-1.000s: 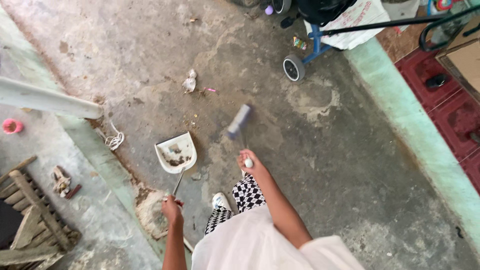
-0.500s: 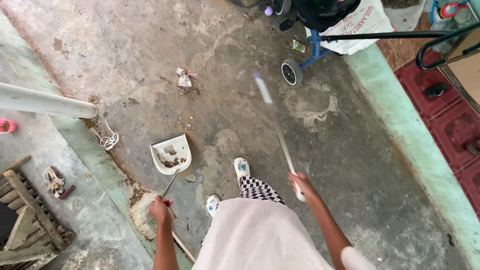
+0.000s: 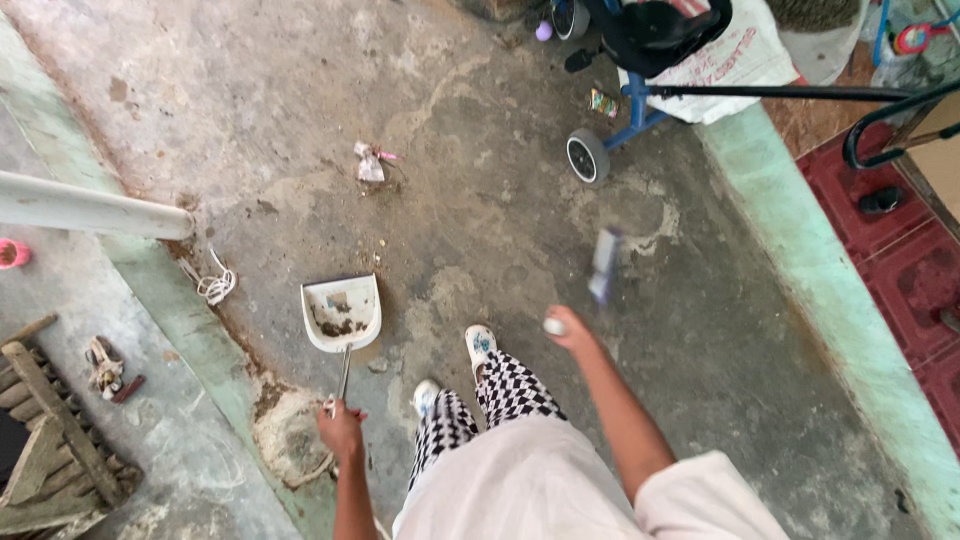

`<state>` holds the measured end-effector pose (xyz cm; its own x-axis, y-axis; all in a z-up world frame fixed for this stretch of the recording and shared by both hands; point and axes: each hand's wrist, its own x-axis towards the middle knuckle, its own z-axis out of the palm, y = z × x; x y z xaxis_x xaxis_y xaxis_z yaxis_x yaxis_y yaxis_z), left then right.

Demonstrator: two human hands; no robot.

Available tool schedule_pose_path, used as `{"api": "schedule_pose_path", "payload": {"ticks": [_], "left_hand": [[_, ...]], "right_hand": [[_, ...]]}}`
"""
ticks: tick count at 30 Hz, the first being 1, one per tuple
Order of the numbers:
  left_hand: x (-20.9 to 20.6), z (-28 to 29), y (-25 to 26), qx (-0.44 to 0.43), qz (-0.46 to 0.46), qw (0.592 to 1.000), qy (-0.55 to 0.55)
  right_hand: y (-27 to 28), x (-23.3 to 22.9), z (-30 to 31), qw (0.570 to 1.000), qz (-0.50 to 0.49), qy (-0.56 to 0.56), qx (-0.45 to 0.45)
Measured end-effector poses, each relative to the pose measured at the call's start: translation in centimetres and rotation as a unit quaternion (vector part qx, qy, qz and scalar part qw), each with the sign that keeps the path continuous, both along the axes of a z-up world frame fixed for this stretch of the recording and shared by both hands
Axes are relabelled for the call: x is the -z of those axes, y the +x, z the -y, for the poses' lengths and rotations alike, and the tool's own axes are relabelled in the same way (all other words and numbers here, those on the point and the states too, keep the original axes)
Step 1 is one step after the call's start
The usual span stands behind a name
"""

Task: The person sweeps debris into a dustpan using a handheld squeegee and a longer-handled squeegee, moving between different sections of a concrete outdoor area and picking up the debris into a white bag.

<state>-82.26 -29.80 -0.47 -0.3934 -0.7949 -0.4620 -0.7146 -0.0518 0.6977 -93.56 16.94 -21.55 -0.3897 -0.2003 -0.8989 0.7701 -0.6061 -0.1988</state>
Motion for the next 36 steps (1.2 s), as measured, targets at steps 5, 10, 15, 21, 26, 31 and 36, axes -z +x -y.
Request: {"api": "schedule_pose_path", "payload": {"ticks": [5, 10, 15, 21, 26, 31, 36], "left_hand": [[1.2, -1.0, 0.6, -0.024, 0.01, 1.0, -0.004], [2.1, -0.8, 1.2, -0.029, -0.022, 0.999, -0.002], [2.2, 0.1, 0.8, -0.037, -0.021, 0.999, 0.003], [2.5, 0.5, 0.2, -0.028, -0.002, 1.0, -0.007], [2.0, 1.4, 0.8, -0.018, 0.046, 0.999, -0.007], [1.1, 3.7, 1.7, -0.024, -0.005, 1.0, 0.014], [0.9, 5.4, 2.4, -0.021, 0.007, 1.0, 0.021]], "right_hand": [[-6.6, -4.7, 10.9, 0.996, -0.045, -0.037, -0.066], [-9.4, -8.1, 5.4, 0.988, -0.046, -0.054, -0.135], [-0.8, -13.4, 1.0, 0.939, -0.172, 0.178, -0.241], [7.8, -15.0, -2.1, 0.925, -0.021, 0.278, -0.26], [7.5, -6.1, 2.5, 0.992, 0.054, 0.104, -0.052], [0.3, -5.9, 15.9, 0.985, -0.053, -0.157, 0.051], [-10.7, -8.5, 19.6, 0.963, -0.028, -0.267, 0.02]]}}
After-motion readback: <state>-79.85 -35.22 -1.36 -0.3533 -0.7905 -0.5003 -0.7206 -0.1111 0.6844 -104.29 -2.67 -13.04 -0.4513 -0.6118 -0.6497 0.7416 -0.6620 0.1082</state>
